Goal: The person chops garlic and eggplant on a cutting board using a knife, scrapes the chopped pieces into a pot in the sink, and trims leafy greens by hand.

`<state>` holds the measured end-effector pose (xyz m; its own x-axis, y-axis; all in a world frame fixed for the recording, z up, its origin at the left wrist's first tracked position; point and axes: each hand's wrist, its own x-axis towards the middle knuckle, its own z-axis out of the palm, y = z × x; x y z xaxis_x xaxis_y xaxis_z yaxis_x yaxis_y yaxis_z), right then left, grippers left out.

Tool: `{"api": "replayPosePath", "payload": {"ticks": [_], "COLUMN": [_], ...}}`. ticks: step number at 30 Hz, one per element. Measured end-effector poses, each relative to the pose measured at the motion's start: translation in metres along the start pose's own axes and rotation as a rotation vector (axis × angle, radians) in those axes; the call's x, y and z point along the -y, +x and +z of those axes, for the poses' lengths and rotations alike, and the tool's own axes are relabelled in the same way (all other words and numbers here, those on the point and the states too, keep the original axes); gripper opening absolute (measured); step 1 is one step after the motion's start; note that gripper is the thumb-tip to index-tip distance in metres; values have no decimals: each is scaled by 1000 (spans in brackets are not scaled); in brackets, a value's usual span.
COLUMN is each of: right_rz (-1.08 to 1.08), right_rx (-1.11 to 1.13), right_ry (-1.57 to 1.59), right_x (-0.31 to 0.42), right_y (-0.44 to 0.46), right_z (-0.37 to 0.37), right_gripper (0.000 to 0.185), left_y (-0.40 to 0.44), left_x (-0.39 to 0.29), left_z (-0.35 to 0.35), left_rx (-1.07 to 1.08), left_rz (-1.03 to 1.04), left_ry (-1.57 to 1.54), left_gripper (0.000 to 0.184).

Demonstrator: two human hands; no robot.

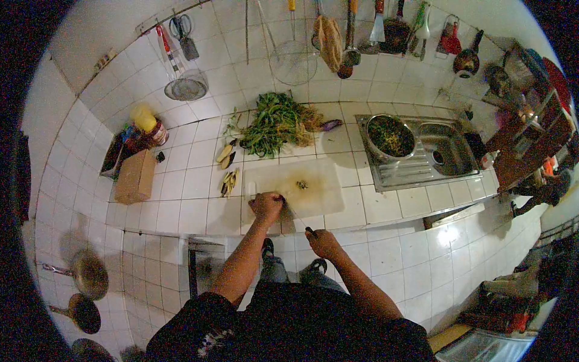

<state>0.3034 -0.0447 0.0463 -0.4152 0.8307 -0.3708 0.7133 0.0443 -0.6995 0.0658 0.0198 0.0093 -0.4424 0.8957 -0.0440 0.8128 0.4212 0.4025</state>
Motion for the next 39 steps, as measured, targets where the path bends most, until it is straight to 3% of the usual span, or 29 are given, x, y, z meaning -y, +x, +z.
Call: {"api": "replayPosePath", "payload": {"ticks": [4, 8, 16, 24, 27, 30, 38, 39], "right_rz": [-32, -38, -24, -27, -27, -14, 94, 107], "right_rx": [-53, -139, -110, 61, -48, -170, -160, -172], "right_ry": [-55, -73, 56, -22, -21, 18, 24, -13], "right_x": [-4, -3, -2, 0, -17, -22, -12, -8], "right_y": [17, 22, -2, 3, 27, 30, -1, -9], "right_z": [6, 2, -8, 4, 11, 1, -41, -44], "right_gripper": [53, 53, 55, 55, 55, 54, 47, 47], "left_y": [-3, -9, -13, -5, -8, -9, -5, -7], "left_x": [-9, -6, 16, 42, 41, 42, 19, 9], "left_z": [-10, -14, -11, -14, -20, -19, -27, -28], "left_rx": [36, -76, -169, 49, 59, 74, 199, 164], "left_rz": [-6, 21, 95, 247, 317, 305, 233, 125], "left_ry": [71, 70, -13, -291, -263, -236, -120, -153], "left_gripper": [15, 15, 24, 69, 65, 64, 67, 71]}}
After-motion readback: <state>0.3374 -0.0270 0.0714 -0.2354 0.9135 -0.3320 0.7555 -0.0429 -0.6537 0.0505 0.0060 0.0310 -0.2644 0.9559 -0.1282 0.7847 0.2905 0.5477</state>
